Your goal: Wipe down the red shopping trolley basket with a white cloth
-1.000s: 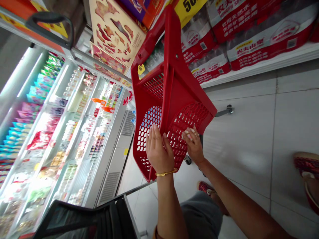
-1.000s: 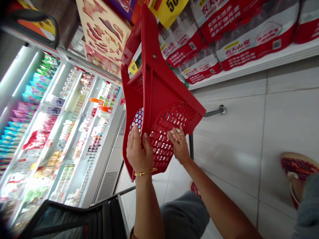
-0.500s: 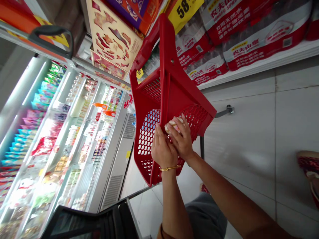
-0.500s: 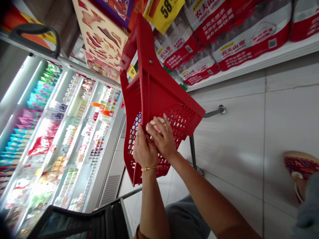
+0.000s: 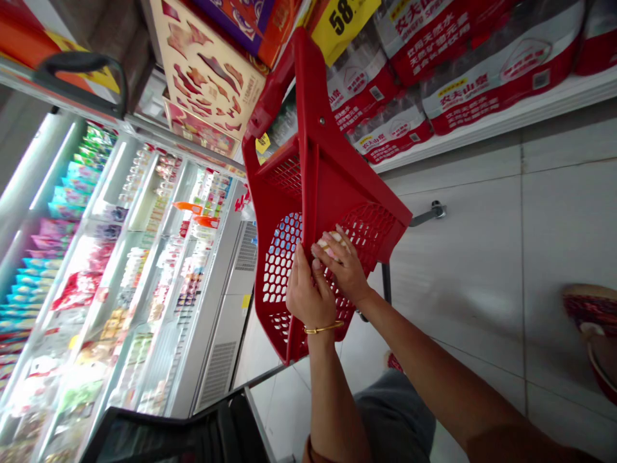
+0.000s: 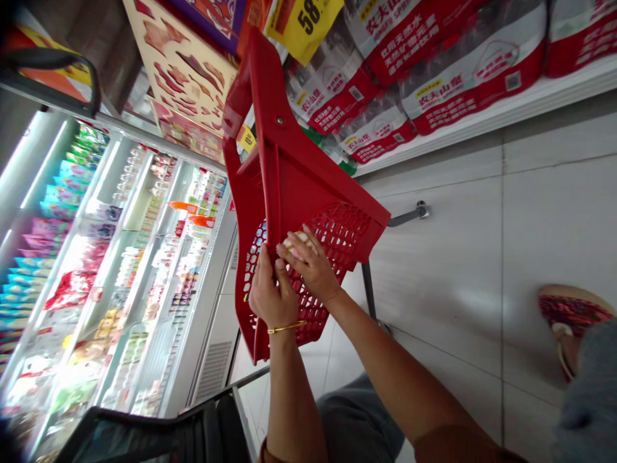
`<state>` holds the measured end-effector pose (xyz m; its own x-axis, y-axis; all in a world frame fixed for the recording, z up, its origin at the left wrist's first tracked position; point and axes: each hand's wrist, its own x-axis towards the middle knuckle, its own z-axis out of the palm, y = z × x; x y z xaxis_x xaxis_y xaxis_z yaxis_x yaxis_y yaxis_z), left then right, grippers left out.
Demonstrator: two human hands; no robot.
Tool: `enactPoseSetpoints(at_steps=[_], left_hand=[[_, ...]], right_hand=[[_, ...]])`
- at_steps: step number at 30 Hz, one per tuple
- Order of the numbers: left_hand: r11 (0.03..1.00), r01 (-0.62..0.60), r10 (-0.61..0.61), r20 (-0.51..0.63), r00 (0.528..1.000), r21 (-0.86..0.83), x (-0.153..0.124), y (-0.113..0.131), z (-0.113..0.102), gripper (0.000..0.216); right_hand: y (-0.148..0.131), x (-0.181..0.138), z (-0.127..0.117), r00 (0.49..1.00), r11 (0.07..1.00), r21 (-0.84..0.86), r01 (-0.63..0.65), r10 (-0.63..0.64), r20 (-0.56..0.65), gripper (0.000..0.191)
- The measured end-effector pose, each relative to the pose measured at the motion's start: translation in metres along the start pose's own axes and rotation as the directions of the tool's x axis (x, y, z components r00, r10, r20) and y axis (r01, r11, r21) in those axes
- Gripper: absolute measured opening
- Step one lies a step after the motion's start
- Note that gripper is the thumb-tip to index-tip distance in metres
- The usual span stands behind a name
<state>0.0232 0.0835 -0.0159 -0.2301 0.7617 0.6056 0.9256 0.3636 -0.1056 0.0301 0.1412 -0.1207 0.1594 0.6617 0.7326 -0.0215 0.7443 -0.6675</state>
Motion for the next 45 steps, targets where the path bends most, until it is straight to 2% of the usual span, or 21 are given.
enactPoseSetpoints(at_steps=[4,9,15,25,29,34,40,45], left_hand=[[1.0,0.006,-0.006,0.0,1.0,0.018,0.001,0.001,0.0,0.043],[1.0,0.015,-0.014,-0.011,1.0,0.017,-0.001,0.0,0.0,0.044],[0.999,0.033,-0.033,-0.024,0.999,0.004,-0.002,0.0,0.001,0.043],[1.0,0.009,-0.009,-0.032,0.999,0.008,-0.003,-0.001,0.001,0.044],[1.0,-0.005,0.006,-0.054,0.999,0.021,-0.004,-0.001,0.002,0.044],[0.999,-0.029,0.032,-0.077,0.997,0.039,-0.006,-0.001,0.001,0.042],[1.0,-0.015,0.015,-0.057,0.998,0.01,-0.008,-0.002,-0.002,0.042],[1.0,-0.007,0.006,-0.067,0.998,-0.026,-0.01,-0.003,-0.004,0.04]], right_hand=[[0.003,-0.013,-0.004,1.0,1.0,-0.015,-0.002,0.002,-0.011,0.051],[0.013,-0.042,-0.01,0.993,0.992,-0.032,-0.119,0.12,0.014,0.059],[0.027,-0.071,-0.016,0.981,0.98,-0.067,-0.185,0.188,0.044,0.055],[0.043,-0.092,-0.026,0.95,0.95,-0.027,-0.31,0.311,0.031,0.052],[0.036,-0.072,-0.036,0.96,0.96,-0.001,-0.279,0.279,0.01,0.057],[0.016,-0.018,-0.035,0.99,0.992,0.041,-0.116,0.119,-0.078,0.065],[0.0,0.024,-0.017,0.99,0.999,-0.003,-0.046,0.045,-0.131,0.045],[-0.003,0.035,-0.005,0.998,0.995,-0.094,-0.032,0.027,-0.059,0.044]])
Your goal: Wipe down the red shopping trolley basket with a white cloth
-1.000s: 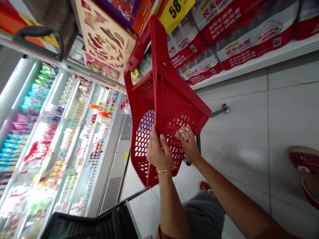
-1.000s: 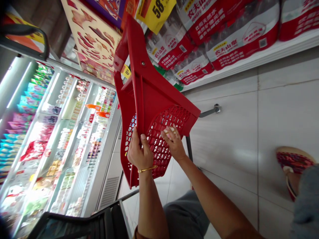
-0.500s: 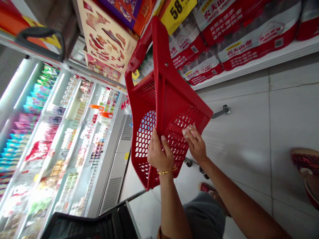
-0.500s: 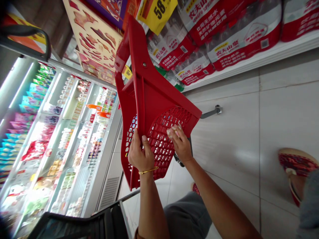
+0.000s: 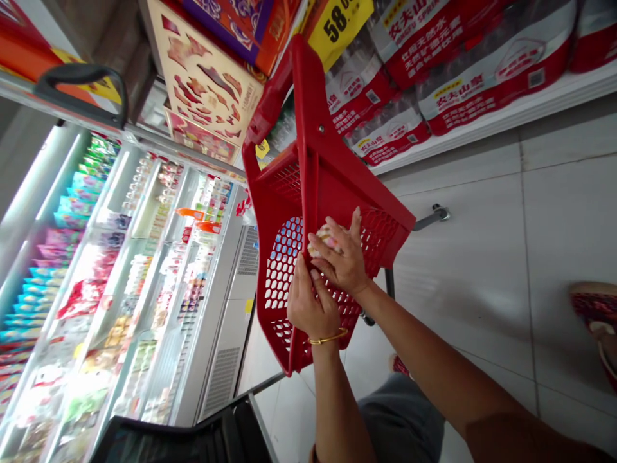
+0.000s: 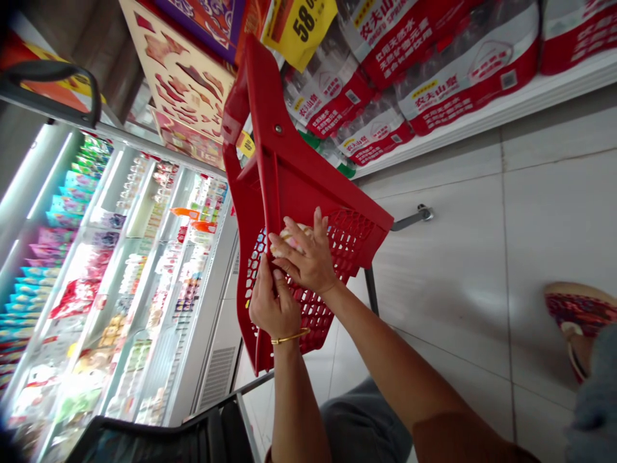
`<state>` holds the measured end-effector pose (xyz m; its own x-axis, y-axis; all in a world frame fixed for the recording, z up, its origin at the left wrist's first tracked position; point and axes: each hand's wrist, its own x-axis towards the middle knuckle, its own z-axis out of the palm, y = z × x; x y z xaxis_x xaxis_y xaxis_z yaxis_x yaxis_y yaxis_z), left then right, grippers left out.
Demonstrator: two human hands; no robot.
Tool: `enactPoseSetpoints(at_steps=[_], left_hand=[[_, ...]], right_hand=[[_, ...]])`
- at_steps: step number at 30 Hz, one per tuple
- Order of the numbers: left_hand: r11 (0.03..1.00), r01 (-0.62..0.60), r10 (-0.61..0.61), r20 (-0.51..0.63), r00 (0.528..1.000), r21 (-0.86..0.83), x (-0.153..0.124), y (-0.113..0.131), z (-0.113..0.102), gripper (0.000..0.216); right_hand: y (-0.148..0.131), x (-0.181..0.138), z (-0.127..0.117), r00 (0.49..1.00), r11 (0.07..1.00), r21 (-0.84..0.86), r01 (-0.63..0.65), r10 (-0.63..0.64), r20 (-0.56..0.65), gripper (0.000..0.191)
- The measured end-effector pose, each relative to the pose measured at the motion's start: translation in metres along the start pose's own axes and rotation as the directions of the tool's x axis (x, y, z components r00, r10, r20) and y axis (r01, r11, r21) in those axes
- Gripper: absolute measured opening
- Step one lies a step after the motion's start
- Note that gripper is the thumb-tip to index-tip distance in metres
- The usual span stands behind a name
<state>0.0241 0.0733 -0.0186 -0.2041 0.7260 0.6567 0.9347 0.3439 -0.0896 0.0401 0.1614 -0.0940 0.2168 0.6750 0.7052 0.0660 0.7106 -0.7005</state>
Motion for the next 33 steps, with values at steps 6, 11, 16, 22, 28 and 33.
enactPoseSetpoints(at_steps=[6,11,16,22,28,33], left_hand=[[1.0,0.016,-0.016,-0.003,1.0,-0.002,0.0,0.001,-0.002,0.04],[0.999,0.036,-0.036,0.011,0.999,0.003,0.001,0.0,-0.001,0.041],[1.0,0.015,-0.014,-0.015,1.0,0.026,0.0,-0.001,0.001,0.04],[0.999,0.011,-0.01,-0.017,1.0,0.031,0.001,-0.003,0.0,0.039],[1.0,-0.001,0.002,-0.048,0.999,0.007,0.001,-0.005,-0.001,0.039],[1.0,-0.016,0.016,-0.046,0.999,-0.005,0.0,-0.008,-0.002,0.039]], right_hand=[[-0.003,0.003,0.003,0.987,0.997,0.014,-0.082,0.079,0.141,0.047],[0.003,-0.002,0.001,0.986,0.989,0.124,-0.08,0.06,0.152,0.054],[0.01,-0.014,-0.002,0.998,0.984,0.177,-0.007,-0.005,0.069,0.062],[0.023,-0.041,-0.009,0.996,0.991,0.12,-0.066,0.059,0.062,0.059],[0.037,-0.062,-0.013,0.996,0.992,0.089,-0.091,0.089,0.03,0.062],[0.053,-0.08,-0.014,0.988,0.984,0.09,-0.151,0.146,0.058,0.056]])
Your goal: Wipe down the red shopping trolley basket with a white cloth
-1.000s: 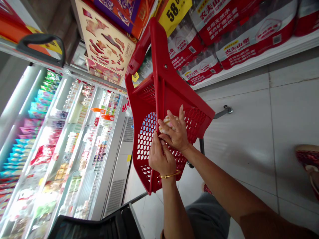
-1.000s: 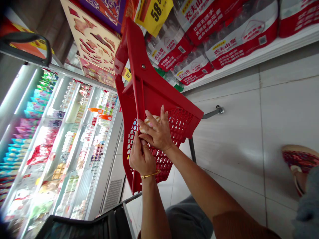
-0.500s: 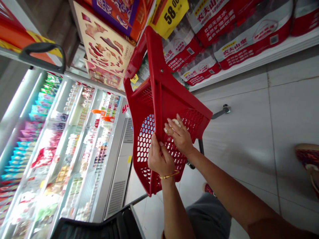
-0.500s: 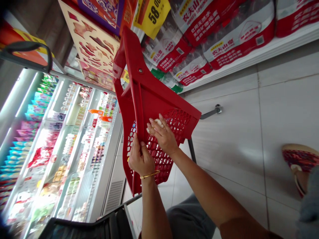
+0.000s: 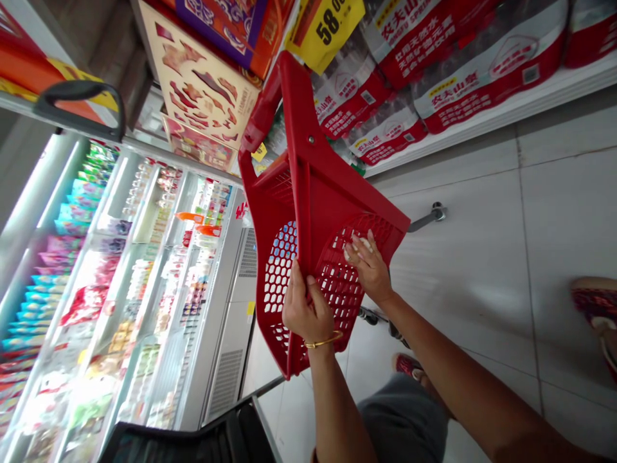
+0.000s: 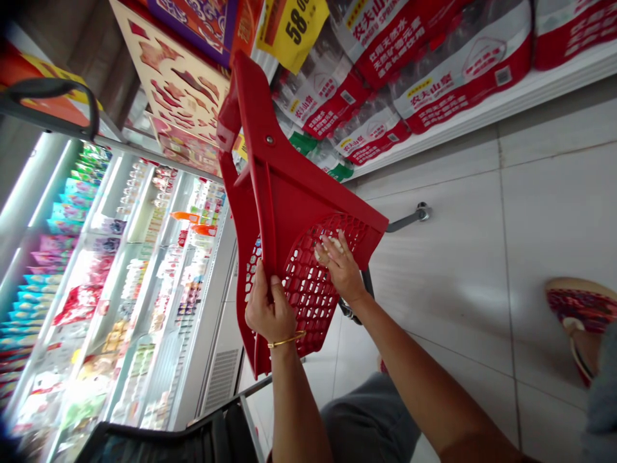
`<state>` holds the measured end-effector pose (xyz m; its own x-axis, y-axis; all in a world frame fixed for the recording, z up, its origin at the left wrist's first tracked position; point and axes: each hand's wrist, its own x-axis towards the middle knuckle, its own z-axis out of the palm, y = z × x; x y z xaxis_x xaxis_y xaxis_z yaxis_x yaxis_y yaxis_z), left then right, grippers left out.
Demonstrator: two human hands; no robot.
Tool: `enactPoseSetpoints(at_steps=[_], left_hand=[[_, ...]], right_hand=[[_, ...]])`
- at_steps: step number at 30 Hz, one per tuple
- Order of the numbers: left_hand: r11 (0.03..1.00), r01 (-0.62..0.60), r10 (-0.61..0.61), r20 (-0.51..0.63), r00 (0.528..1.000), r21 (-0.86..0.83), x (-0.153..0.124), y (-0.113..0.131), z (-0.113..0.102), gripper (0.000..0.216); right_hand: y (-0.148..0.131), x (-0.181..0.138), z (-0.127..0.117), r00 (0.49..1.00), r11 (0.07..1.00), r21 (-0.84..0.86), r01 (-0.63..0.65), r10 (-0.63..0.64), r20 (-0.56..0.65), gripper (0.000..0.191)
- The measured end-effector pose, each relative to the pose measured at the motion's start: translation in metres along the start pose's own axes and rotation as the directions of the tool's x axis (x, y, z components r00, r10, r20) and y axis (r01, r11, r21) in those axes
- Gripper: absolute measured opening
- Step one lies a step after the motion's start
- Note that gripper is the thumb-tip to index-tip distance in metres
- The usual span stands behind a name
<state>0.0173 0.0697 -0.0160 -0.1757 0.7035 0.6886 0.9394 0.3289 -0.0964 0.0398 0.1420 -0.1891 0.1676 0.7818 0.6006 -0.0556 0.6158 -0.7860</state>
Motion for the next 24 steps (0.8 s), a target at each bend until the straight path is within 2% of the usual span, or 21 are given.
enactPoseSetpoints(at_steps=[3,6,8,11,15,18,21,24], left_hand=[[1.0,0.009,-0.009,0.009,1.0,0.004,-0.001,-0.002,-0.001,0.039],[1.0,0.011,-0.011,0.019,1.0,0.008,-0.003,-0.004,-0.001,0.039],[1.0,0.008,-0.008,0.018,1.0,0.003,-0.003,-0.004,-0.002,0.039],[1.0,0.023,-0.023,0.022,1.0,-0.016,-0.003,-0.003,-0.003,0.038],[0.995,0.064,-0.062,0.024,0.998,-0.07,-0.005,-0.005,-0.006,0.041],[0.992,0.064,-0.063,0.007,0.998,-0.106,-0.008,-0.008,-0.006,0.051],[0.989,0.065,-0.064,0.01,0.998,-0.132,-0.009,-0.012,-0.005,0.054],[0.986,0.072,-0.069,0.021,0.997,-0.149,-0.009,-0.014,-0.005,0.051]], right_hand=[[0.011,-0.008,-0.004,0.998,0.998,-0.016,-0.064,0.064,0.018,0.052],[0.006,-0.005,-0.008,0.997,0.997,-0.021,-0.076,0.076,-0.007,0.056],[-0.007,0.006,-0.008,0.999,1.0,-0.01,-0.022,0.022,-0.038,0.061],[-0.036,0.03,-0.002,0.99,0.99,0.041,0.136,-0.134,-0.045,0.067],[-0.064,0.058,0.009,0.954,0.968,0.076,0.239,-0.248,0.167,0.047],[-0.068,0.069,0.012,0.919,0.965,0.06,0.256,-0.262,0.295,0.049],[-0.062,0.075,0.013,0.909,0.965,0.027,0.261,-0.255,0.331,0.049],[-0.054,0.079,0.014,0.91,0.96,0.038,0.279,-0.277,0.31,0.049]])
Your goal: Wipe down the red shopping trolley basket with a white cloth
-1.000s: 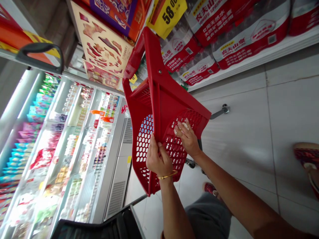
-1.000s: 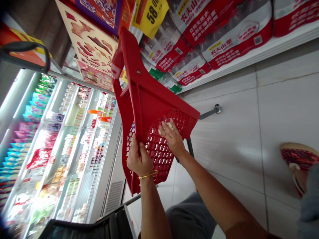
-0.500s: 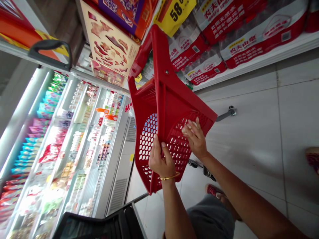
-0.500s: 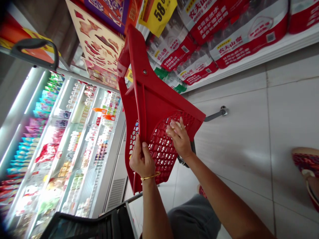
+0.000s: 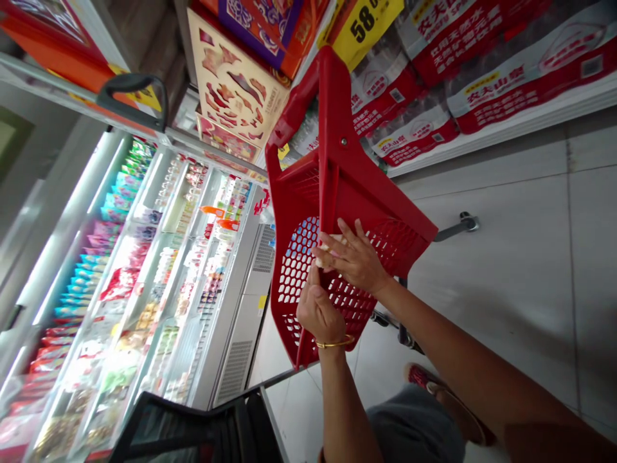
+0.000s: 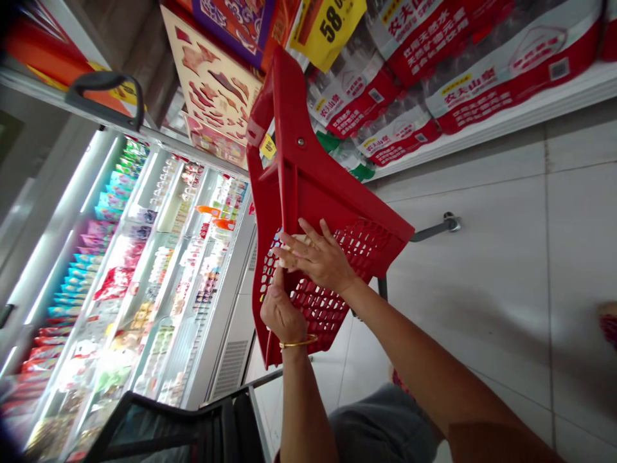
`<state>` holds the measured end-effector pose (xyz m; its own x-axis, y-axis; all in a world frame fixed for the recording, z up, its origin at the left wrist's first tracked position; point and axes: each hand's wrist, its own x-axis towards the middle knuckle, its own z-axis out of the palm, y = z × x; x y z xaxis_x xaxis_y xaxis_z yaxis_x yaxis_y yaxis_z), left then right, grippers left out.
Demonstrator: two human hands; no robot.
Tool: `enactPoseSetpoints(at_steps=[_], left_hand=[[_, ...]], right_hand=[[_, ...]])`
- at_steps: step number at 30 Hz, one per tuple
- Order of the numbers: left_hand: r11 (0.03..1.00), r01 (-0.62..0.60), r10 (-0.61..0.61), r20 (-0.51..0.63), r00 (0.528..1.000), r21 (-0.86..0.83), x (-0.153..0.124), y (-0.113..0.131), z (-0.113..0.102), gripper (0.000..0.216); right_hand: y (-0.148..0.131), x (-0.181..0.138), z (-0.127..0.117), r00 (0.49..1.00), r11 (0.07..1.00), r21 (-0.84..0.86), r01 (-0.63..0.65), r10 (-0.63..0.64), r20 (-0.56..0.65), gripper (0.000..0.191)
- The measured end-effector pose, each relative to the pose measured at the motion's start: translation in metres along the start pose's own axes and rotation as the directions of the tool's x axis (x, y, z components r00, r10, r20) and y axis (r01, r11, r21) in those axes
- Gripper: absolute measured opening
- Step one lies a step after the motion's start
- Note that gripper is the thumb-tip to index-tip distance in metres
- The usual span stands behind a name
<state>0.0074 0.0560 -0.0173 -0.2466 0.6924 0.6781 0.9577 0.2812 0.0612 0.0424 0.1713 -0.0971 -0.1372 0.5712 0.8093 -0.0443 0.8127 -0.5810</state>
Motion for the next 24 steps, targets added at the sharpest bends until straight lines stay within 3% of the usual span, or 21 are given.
enactPoseSetpoints(at_steps=[9,24], left_hand=[[1.0,-0.009,0.009,0.024,1.0,-0.018,0.0,-0.001,-0.002,0.048],[0.997,-0.073,0.073,0.016,0.997,-0.011,-0.001,-0.005,-0.004,0.046]], right_hand=[[0.014,0.012,-0.007,0.998,0.998,0.066,-0.015,0.019,-0.055,0.057],[0.048,0.045,-0.021,0.944,0.997,0.07,-0.016,0.038,-0.326,0.051]])
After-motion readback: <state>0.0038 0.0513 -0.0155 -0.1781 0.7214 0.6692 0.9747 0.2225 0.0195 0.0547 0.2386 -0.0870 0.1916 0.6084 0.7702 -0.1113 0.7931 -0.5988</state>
